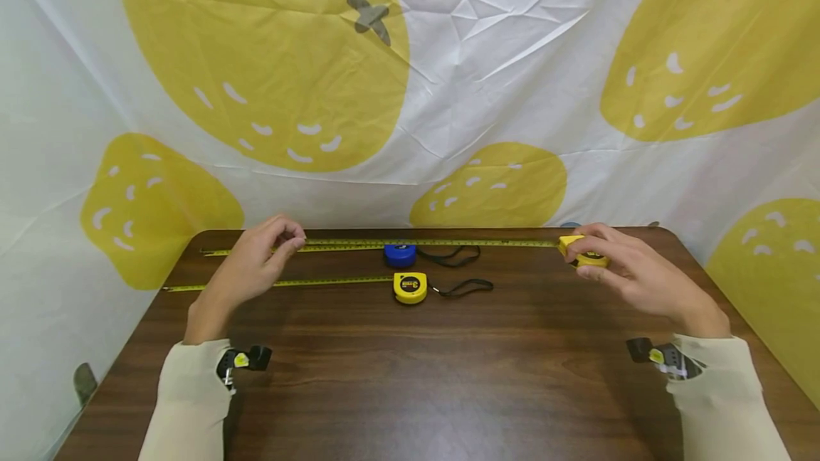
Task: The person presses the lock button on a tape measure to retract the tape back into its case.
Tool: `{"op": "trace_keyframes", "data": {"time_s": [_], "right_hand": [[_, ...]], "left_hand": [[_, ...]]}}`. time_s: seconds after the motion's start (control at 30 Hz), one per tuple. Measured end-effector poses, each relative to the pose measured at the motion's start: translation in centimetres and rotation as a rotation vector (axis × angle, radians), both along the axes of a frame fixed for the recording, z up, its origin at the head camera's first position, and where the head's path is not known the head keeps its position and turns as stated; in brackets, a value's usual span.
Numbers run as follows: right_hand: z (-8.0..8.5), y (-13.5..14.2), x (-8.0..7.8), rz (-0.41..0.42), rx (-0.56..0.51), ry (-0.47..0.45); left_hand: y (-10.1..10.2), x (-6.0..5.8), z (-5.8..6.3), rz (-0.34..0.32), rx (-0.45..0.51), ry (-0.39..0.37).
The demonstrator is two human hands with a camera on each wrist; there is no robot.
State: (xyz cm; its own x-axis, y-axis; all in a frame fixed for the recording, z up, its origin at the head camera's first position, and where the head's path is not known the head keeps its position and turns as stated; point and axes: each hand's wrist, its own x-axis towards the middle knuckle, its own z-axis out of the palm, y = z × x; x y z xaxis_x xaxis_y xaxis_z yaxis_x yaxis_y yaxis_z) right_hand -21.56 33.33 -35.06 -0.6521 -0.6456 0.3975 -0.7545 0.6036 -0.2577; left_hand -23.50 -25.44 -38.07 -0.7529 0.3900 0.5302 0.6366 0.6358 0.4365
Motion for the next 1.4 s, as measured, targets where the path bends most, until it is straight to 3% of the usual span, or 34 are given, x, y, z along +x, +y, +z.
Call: {"op": "trace_keyframes", "data": {"time_s": [0.37,0.8,1.13,1.4], "right_hand": [[0.42,0.02,0.47,-0.024,-0.031,-0.056],[0.45,0.16,0.10,0.003,-0.075,-0.029],[0.33,0.26,0.36,-0.080,-0.135,-0.188],[0.15,0.21,0.22,-0.084,-0.126,-0.205]], "left_hand": [[-0.05,0.00,-0.03,-0.004,-0.001,-0.007],[0.12,0.08,0.05,-0.005,0.000,-0.023],[0.27,-0.06,-0.14,-0.017,-0.005,-0.020],[0.37,-0.04,-0.14,-0.026,-0.003,-0.025]]}}
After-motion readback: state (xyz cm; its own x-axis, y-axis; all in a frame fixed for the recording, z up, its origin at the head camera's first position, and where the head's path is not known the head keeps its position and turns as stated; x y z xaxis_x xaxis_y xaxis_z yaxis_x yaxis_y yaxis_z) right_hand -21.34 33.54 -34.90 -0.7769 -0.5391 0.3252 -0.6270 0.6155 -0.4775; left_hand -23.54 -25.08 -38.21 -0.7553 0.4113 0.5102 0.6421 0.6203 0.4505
